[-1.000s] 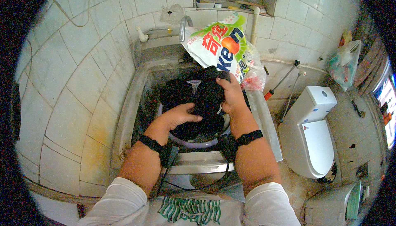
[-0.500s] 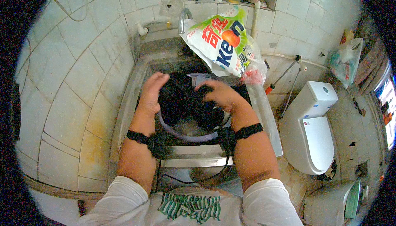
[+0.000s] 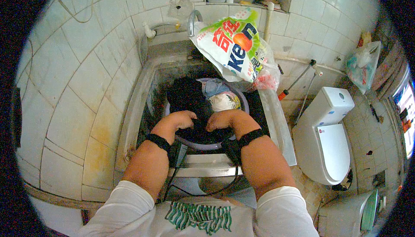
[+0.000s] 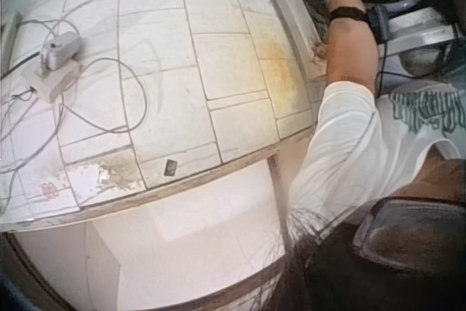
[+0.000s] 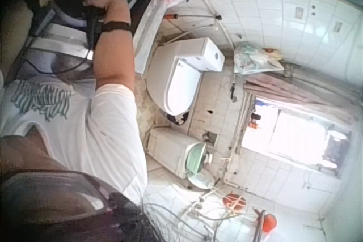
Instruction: The person washes dark-colored clothes by hand in a plastic basin inside a washing machine. They scrub the items in soapy water and lift them up while cleaning.
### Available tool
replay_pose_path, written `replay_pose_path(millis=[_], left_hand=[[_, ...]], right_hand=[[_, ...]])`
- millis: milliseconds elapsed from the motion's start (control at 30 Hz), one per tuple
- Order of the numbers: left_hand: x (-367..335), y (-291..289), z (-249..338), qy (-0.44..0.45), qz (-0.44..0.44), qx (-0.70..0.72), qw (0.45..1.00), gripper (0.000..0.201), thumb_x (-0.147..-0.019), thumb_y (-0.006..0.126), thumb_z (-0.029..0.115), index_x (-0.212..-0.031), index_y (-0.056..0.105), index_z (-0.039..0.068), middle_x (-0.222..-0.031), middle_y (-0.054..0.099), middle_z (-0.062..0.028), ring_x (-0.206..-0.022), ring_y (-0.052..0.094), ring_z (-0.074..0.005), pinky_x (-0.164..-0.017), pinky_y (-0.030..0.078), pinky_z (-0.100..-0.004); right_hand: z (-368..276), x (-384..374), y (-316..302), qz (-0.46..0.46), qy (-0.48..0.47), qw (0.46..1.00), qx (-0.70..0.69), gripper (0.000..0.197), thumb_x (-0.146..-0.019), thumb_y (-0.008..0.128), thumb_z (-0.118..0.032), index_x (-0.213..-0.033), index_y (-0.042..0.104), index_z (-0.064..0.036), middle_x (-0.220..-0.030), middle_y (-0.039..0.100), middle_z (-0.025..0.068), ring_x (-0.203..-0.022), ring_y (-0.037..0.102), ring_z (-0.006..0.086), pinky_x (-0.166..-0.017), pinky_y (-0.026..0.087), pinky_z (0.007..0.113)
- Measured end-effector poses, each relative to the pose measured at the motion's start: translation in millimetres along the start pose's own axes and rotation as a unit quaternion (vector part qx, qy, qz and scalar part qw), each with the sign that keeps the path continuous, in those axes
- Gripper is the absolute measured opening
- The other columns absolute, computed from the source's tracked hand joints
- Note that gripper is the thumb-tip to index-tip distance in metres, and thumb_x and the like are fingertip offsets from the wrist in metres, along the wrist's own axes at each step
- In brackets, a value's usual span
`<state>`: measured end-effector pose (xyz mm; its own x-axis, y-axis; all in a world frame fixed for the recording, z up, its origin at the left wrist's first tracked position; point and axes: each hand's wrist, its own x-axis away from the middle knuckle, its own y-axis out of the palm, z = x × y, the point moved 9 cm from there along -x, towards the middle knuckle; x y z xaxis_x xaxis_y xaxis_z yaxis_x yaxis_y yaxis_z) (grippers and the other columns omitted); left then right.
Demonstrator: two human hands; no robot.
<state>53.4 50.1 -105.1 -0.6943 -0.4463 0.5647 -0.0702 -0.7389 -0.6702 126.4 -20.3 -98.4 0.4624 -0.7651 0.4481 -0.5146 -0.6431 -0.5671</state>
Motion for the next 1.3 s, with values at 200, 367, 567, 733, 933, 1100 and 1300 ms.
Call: replay_pose_path(millis=[200,367,567,733,933,1100,1300], left_hand=[[19,7,18,-0.02,-0.037,-0.032,0.999,0.053,-0.075,0.066,0.016,-0.124,0.05,0.007,-0.121,0.054,-0.0142,-0.11,0.051,-0.0317,-0.089,0.042,-0.0388],[26,-5,23,0.036,0.005,0.058,0.998,0.049,-0.077,0.063,0.017,-0.124,0.051,0.007,-0.121,0.054,-0.0168,-0.112,0.049,-0.0292,-0.091,0.04,-0.0373],[31,-39,42,0.208,0.029,0.545,0.812,0.033,-0.08,0.053,0.006,-0.112,0.053,0.0,-0.104,0.059,-0.0106,-0.099,0.054,-0.0209,-0.086,0.041,-0.0289],[76,-67,65,0.276,0.066,0.68,0.676,0.031,-0.08,0.048,0.003,-0.111,0.052,0.0,-0.1,0.059,-0.0097,-0.092,0.058,-0.0199,-0.083,0.046,-0.0298],[69,-88,29,0.255,0.161,0.802,0.516,0.03,-0.078,0.054,0.019,-0.105,0.056,0.005,-0.102,0.062,-0.0109,-0.092,0.058,-0.0292,-0.089,0.045,-0.044],[38,-55,9,0.129,0.143,0.767,0.612,0.027,-0.082,0.059,0.022,-0.102,0.06,0.005,-0.103,0.063,-0.0103,-0.094,0.059,-0.0279,-0.089,0.044,-0.0428],[37,-25,68,0.143,0.079,0.802,0.575,0.05,-0.086,0.052,0.049,-0.119,0.051,0.012,-0.116,0.056,-0.0072,-0.105,0.053,-0.0258,-0.095,0.039,-0.0423]], right_hand=[[65,-10,38,-0.13,0.24,0.962,-0.016,0.045,-0.082,0.056,-0.038,-0.111,0.06,-0.0043,-0.098,0.063,0.0073,-0.09,0.055,0.0201,-0.083,0.041,0.032],[29,3,20,-0.066,0.192,0.979,-0.036,0.046,-0.077,0.064,-0.039,-0.106,0.061,-0.0034,-0.093,0.064,0.0061,-0.085,0.057,0.0204,-0.075,0.045,0.035],[21,13,5,0.018,0.154,0.978,-0.136,0.05,-0.069,0.075,-0.033,-0.107,0.058,-0.0035,-0.088,0.065,0.007,-0.079,0.061,0.0204,-0.067,0.049,0.033],[3,28,-7,0.038,0.186,0.962,-0.197,0.041,-0.07,0.074,-0.024,-0.104,0.059,-0.0063,-0.091,0.064,0.0025,-0.082,0.059,0.0154,-0.067,0.048,0.027],[-8,53,-62,0.275,0.037,0.86,-0.428,0.044,-0.077,0.064,-0.025,-0.115,0.052,-0.0067,-0.098,0.061,0.0059,-0.085,0.058,0.0191,-0.068,0.049,0.036],[-23,77,-90,0.424,-0.021,0.755,-0.5,0.04,-0.078,0.061,-0.015,-0.115,0.047,-0.0076,-0.098,0.058,0.0079,-0.08,0.059,0.0185,-0.064,0.05,0.033],[-20,69,-93,0.507,-0.051,0.784,-0.355,0.064,-0.077,0.066,-0.025,-0.13,0.035,-0.0044,-0.111,0.056,0.0177,-0.099,0.056,0.0278,-0.086,0.044,0.036]])
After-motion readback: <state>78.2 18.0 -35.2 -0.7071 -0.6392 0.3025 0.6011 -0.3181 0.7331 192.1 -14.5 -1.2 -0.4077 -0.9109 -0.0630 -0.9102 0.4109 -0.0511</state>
